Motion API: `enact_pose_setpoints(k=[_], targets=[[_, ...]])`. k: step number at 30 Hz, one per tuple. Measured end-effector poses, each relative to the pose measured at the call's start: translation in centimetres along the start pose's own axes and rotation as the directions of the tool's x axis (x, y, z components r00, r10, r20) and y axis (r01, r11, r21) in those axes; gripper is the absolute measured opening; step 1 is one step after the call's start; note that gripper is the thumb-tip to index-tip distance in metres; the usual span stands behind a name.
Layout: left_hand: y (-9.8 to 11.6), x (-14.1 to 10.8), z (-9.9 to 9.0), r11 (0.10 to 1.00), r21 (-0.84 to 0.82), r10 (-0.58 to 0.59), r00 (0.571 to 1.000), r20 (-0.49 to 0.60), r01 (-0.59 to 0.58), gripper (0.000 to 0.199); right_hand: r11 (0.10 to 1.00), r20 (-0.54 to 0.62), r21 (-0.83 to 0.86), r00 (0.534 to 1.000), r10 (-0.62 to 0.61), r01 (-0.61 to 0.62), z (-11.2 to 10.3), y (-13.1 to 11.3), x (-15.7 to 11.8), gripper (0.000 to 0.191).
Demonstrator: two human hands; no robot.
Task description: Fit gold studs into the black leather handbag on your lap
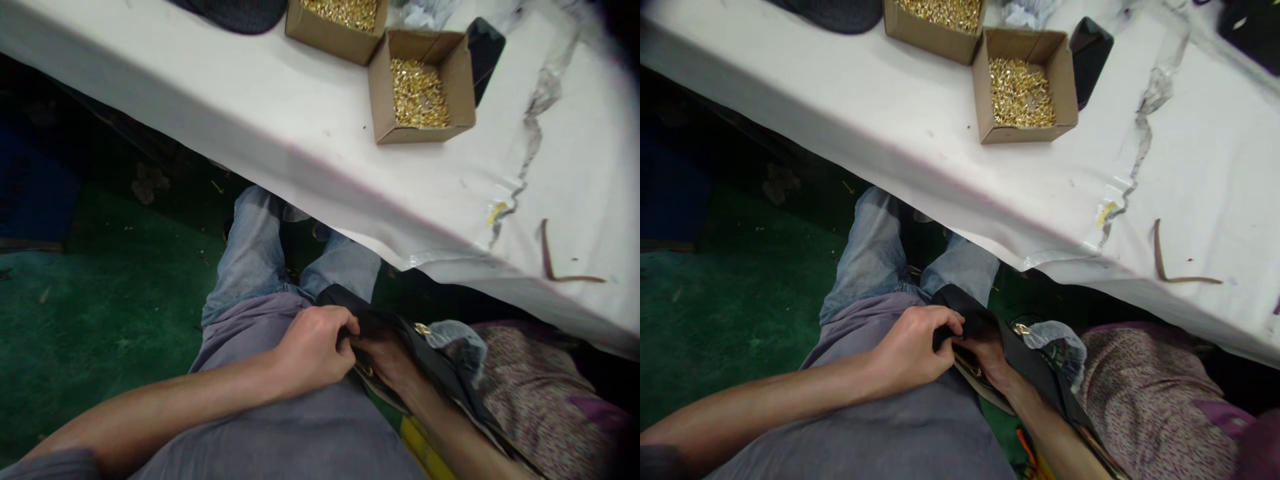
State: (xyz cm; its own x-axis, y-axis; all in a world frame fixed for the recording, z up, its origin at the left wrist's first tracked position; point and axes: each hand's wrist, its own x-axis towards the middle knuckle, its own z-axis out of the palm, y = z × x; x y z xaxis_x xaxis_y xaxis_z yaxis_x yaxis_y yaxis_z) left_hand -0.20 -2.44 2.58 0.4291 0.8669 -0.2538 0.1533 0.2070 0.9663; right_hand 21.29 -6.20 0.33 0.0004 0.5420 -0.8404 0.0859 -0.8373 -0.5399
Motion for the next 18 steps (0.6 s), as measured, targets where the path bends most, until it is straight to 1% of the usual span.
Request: enact_pose_setpoints(k=[2, 4, 6, 8, 11, 13, 15, 18], targets=[[-0.2, 0.3, 0.2, 0.999, -0.006, -0.038, 0.999, -0.035, 0.038, 0.030, 1.000, 0.005, -0.029, 1.000, 0.007, -0.006, -0.3, -0.5, -0.2, 0.054], [-0.5, 0.9, 0.0, 0.994, -0.064, -0.098, 0.993, -0.063, 0.094, 0.030, 0.998, 0.030, -0.060, 1.000, -0.008, 0.010, -0.6, -0.9, -0.4, 0.053], [-0.9, 1.4, -0.3, 0.978, -0.143, -0.161, 0.985, -0.061, 0.151, 0.030, 0.993, 0.061, -0.106, 0.997, -0.038, 0.044, -1.0, -1.2, -0.6, 0.052], [-1.2, 1.6, -0.6, 0.952, -0.238, -0.207, 0.978, -0.030, 0.194, 0.030, 0.985, 0.093, -0.159, 0.994, -0.051, 0.065, -1.5, -1.4, -0.8, 0.051], [-1.6, 1.5, -0.8, 0.901, -0.365, -0.239, 0.970, 0.039, 0.236, 0.030, 0.965, 0.119, -0.250, 0.992, -0.052, 0.080, -2.0, -1.5, -1.1, 0.049], [-1.7, 1.3, -0.9, 0.874, -0.404, -0.265, 0.962, 0.073, 0.271, 0.032, 0.953, 0.142, -0.285, 0.988, -0.066, 0.105, -2.3, -1.4, -1.2, 0.047], [-1.7, 1.2, -1.0, 0.849, -0.422, -0.301, 0.948, 0.106, 0.317, 0.033, 0.944, 0.196, -0.300, 0.977, -0.081, 0.139, -2.5, -1.3, -1.3, 0.042], [-1.7, 1.2, -1.0, 0.828, -0.439, -0.330, 0.936, 0.122, 0.349, 0.030, 0.943, 0.240, -0.293, 0.967, -0.085, 0.156, -2.8, -1.1, -1.4, 0.032]])
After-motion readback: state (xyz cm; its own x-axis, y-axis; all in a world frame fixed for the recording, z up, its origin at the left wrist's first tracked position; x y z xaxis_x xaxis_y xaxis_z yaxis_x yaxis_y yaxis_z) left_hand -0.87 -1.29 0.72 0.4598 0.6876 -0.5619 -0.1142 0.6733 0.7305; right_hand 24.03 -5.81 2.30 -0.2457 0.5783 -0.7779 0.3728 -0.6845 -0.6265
